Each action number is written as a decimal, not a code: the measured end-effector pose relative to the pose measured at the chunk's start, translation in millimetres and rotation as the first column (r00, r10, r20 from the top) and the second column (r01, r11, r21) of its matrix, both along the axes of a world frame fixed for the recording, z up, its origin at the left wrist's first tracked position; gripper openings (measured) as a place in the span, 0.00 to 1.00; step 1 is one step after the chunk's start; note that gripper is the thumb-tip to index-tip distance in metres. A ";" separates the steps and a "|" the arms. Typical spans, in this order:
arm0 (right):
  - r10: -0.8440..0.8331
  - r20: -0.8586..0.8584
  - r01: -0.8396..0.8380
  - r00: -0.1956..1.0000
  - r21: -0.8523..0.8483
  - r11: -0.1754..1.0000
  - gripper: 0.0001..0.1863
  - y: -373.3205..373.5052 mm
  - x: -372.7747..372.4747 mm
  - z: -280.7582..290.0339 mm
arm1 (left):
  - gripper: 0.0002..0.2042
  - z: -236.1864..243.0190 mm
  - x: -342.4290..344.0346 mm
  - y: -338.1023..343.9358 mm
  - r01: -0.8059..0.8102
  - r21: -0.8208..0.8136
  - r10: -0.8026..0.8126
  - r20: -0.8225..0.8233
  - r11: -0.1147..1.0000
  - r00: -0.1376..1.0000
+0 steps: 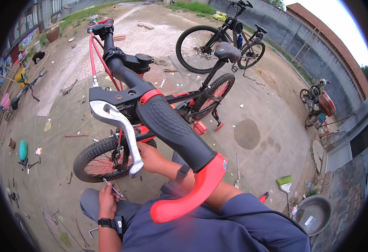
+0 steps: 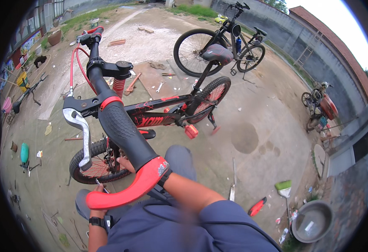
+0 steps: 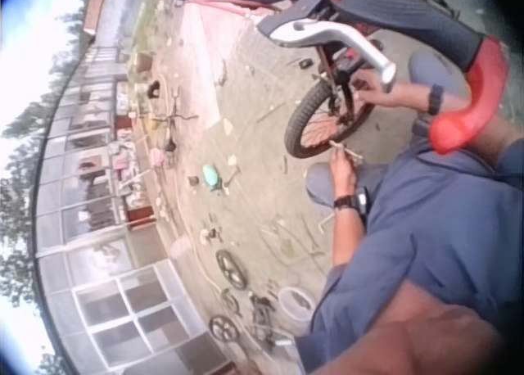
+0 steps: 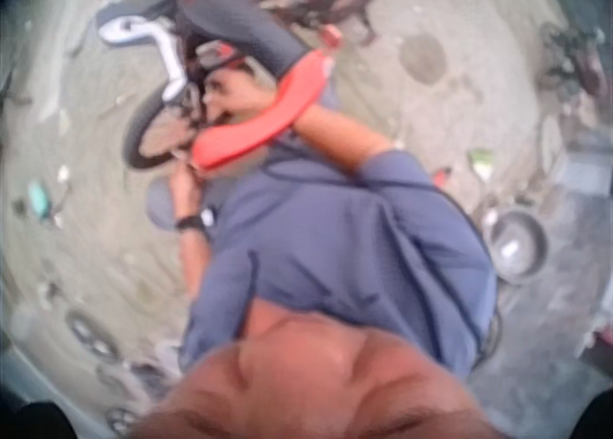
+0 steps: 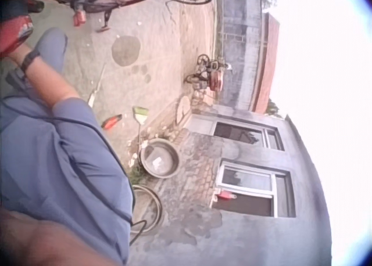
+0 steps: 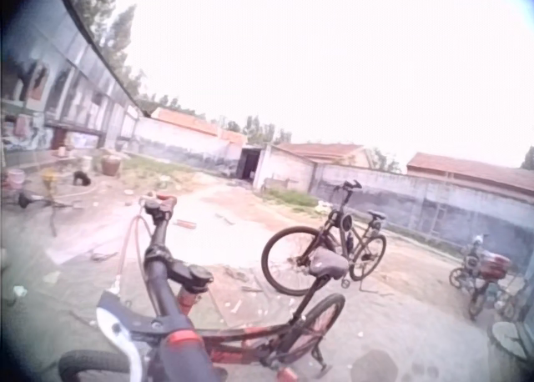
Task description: The person sits on the ground and uses a wrench to adjust the front wheel axle of a red bicycle. They tighten the axle nuts, then stand to reposition the bike before resuming adjustments.
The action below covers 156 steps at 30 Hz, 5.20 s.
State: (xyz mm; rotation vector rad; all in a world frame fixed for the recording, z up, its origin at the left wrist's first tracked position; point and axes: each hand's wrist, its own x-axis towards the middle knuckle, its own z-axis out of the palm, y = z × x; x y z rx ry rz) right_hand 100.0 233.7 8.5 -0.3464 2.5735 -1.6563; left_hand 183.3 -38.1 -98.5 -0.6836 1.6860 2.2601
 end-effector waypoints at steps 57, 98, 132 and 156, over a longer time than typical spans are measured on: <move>0.125 0.465 -0.069 0.876 -0.135 0.988 0.12 -26.9 -32.5 -24.1 | 0.13 96.8 -64.7 66.2 0.358 0.174 -0.362 -0.010 0.917 0.932; 0.194 0.146 -0.228 0.970 0.266 0.937 0.16 -23.2 -41.8 -18.1 | 0.12 90.5 -55.9 66.5 0.399 0.009 -0.399 -0.004 0.917 0.917; 0.242 0.148 -0.275 0.959 0.275 0.921 0.10 -20.5 -45.5 -17.4 | 0.10 57.7 -67.3 60.8 0.200 -0.799 -0.619 -0.254 0.568 0.743; 0.177 0.316 -0.240 0.932 0.172 0.955 0.11 -24.4 -40.2 -23.7 | 0.13 63.8 -55.2 51.9 0.323 -0.690 -0.567 -0.153 0.647 0.809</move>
